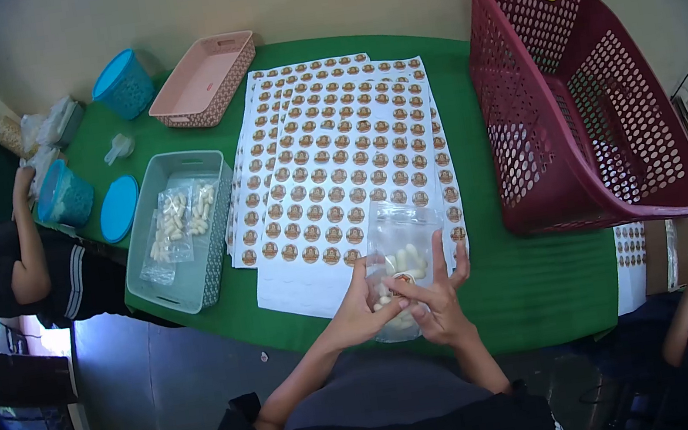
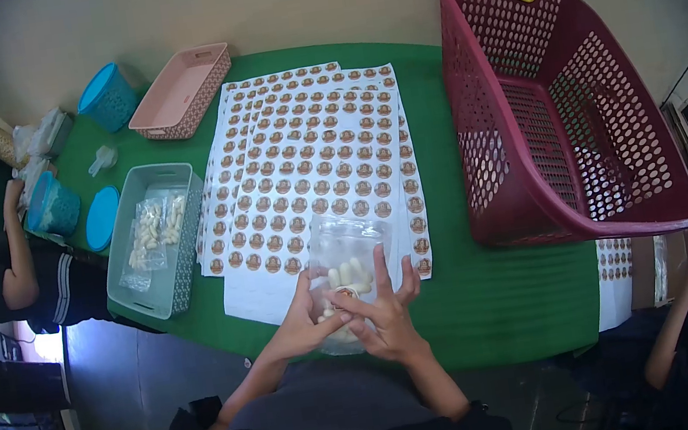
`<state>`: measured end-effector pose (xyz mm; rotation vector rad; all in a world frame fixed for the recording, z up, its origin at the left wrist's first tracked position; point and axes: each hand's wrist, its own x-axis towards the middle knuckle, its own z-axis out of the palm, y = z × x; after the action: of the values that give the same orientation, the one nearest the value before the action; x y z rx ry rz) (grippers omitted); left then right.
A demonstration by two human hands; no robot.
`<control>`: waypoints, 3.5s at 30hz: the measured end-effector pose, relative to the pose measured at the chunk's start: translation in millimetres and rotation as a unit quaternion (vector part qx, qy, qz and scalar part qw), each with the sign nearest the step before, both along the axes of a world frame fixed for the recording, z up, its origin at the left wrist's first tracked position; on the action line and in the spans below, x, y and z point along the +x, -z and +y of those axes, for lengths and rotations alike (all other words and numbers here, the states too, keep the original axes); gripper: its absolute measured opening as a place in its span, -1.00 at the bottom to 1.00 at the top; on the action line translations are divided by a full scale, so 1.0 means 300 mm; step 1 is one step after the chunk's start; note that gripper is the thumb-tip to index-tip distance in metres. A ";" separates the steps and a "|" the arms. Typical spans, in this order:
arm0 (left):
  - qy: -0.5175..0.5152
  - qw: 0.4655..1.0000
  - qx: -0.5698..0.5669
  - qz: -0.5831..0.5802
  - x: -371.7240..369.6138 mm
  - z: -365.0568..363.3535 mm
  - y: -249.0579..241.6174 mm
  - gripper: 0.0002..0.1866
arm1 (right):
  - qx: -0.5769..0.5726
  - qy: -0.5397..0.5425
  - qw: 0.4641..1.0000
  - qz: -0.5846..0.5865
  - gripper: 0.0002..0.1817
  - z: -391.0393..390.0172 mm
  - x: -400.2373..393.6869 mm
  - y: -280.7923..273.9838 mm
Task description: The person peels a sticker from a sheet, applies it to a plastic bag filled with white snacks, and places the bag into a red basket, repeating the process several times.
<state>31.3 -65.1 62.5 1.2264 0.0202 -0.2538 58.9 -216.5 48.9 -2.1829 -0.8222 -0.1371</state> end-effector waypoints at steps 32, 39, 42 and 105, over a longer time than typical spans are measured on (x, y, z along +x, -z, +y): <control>-0.114 0.990 -0.061 0.048 0.049 0.062 0.053 -0.66 | -0.032 -0.032 0.999 -0.005 -0.52 0.050 0.021 0.027; -0.133 0.982 -0.118 0.068 0.034 0.045 0.037 -0.63 | 0.021 -0.044 0.998 -0.031 -0.57 0.043 0.035 0.012; -0.113 0.990 -0.064 0.053 0.025 0.038 0.030 -0.60 | 0.036 -0.027 0.999 -0.023 -0.58 0.044 0.037 -0.001; -0.154 0.987 0.045 -0.020 0.025 0.067 0.066 -0.53 | 0.042 -0.064 0.983 0.169 -0.46 0.073 0.011 0.035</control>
<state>38.7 -45.0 42.7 1.2983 0.1870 0.0408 62.2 -194.7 38.3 -1.9931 -0.7430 0.2535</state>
